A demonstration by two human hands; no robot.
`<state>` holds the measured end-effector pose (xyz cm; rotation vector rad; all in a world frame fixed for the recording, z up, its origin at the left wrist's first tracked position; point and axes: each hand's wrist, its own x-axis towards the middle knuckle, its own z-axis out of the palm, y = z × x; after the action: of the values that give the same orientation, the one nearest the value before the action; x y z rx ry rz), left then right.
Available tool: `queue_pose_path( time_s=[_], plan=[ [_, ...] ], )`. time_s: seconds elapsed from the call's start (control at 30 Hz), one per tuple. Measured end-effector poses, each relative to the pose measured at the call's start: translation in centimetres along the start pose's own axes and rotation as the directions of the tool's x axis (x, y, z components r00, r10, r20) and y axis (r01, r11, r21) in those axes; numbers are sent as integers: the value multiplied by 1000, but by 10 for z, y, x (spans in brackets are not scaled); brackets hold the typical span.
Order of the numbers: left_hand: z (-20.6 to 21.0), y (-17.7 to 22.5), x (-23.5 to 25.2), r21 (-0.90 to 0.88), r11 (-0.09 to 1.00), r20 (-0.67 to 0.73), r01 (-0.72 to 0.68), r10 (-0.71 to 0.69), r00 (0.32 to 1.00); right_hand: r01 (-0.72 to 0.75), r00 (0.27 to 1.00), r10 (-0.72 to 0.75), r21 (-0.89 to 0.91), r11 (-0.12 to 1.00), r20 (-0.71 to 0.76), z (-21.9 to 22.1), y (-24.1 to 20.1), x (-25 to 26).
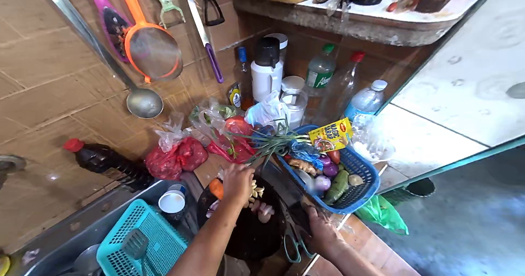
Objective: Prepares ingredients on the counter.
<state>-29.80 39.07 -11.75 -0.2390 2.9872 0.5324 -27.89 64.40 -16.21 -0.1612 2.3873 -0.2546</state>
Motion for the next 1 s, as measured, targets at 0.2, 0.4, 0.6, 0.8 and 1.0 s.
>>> queue_pose_path(
  time_s=[0.2,0.4,0.6,0.8,1.0],
  plan=[
    [9,45,75,462,887,390,28,-231,891,-12,995,3,84,996,100,-15,8,-11],
    [36,45,111,538,799,295,268,-476,828,84,996,-82,122,989,-21,-2,20,-7],
    [36,51,116,414,813,287,410,-544,789,140,990,-140,189,972,-12,-5,24,3],
    [-10,69,67,416,889,363,190,-354,862,271,962,-247,463,844,-112,3,52,2],
    [-36,42,-60,191,978,420,88,-162,893,375,916,-312,264,889,-253,5,78,-43]
  ],
)
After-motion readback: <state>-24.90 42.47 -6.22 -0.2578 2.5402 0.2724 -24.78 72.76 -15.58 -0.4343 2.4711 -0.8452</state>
